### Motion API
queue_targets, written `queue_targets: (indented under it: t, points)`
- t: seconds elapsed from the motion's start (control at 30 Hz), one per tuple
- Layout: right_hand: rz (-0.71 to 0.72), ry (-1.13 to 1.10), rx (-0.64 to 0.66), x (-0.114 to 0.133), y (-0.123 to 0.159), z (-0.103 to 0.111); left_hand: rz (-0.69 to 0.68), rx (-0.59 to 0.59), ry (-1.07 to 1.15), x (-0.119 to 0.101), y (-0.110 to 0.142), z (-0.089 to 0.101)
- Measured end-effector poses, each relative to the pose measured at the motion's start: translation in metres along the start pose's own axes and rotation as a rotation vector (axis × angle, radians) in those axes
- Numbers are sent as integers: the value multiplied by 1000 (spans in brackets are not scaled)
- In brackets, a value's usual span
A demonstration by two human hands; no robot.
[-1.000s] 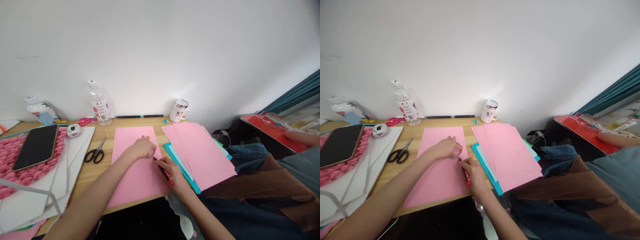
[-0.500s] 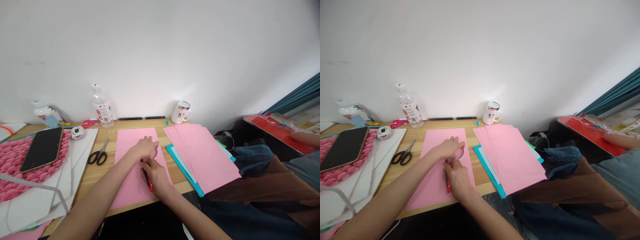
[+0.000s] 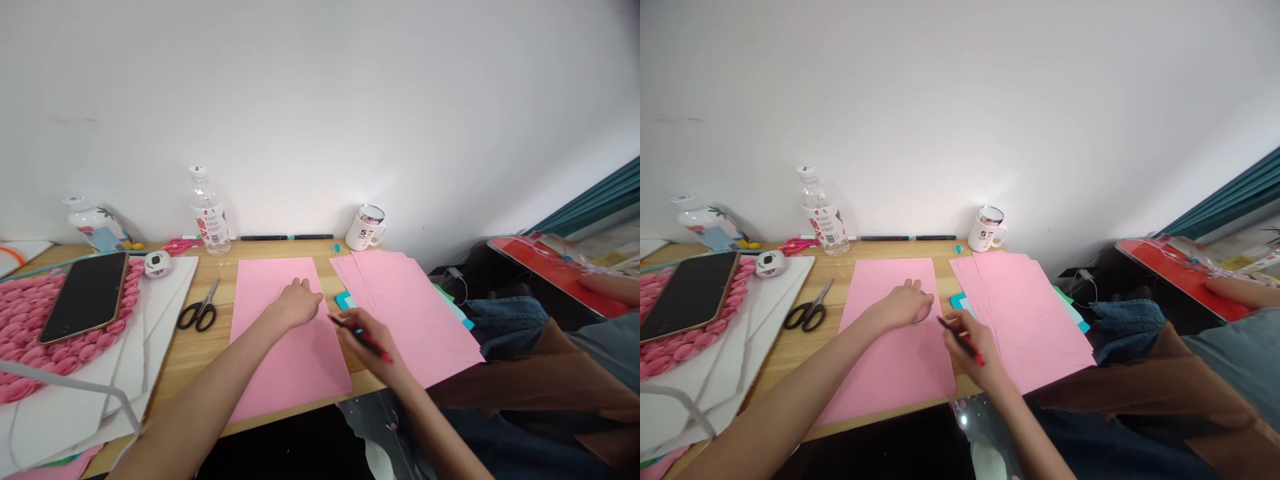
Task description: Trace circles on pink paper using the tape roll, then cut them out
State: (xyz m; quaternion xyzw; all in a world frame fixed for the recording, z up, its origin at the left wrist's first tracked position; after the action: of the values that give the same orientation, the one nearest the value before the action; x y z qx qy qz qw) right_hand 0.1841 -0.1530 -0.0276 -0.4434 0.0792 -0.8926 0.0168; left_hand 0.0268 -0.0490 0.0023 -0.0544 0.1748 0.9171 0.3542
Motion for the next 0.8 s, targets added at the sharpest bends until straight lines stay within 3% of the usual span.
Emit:
queue_targets:
  t: [0.13, 0.23, 0.47, 0.67, 0.8]
  points:
    - [-208, -244, -196, -6, -39, 30, 15, 1, -54, -12, 3, -2]
    - [-233, -440, -206, 6, -74, 24, 34, 0, -73, -19, 3, -4]
    - [-71, -662, 48, 49, -121, -19, 107, -35, -74, -25, 7, -9]
    - [48, -661, 301, 62, -133, -30, 149, -53, -45, -34, 13, -8]
    - [175, -545, 550, 70, -139, -39, 228, -66, 36, -36, 11, -9]
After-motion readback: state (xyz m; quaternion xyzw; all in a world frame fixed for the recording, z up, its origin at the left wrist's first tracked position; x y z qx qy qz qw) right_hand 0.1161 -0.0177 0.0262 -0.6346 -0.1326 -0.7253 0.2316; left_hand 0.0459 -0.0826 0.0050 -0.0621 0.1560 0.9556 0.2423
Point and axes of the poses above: each hand's wrist, its own y-axis away from the middle knuckle, its own z-axis out of the back of the hand, x = y × z, the point moved 1 cm from there along -y, towards the middle knuckle, and after that the axes turned 9 degrees about y, right-handed, at the moved point
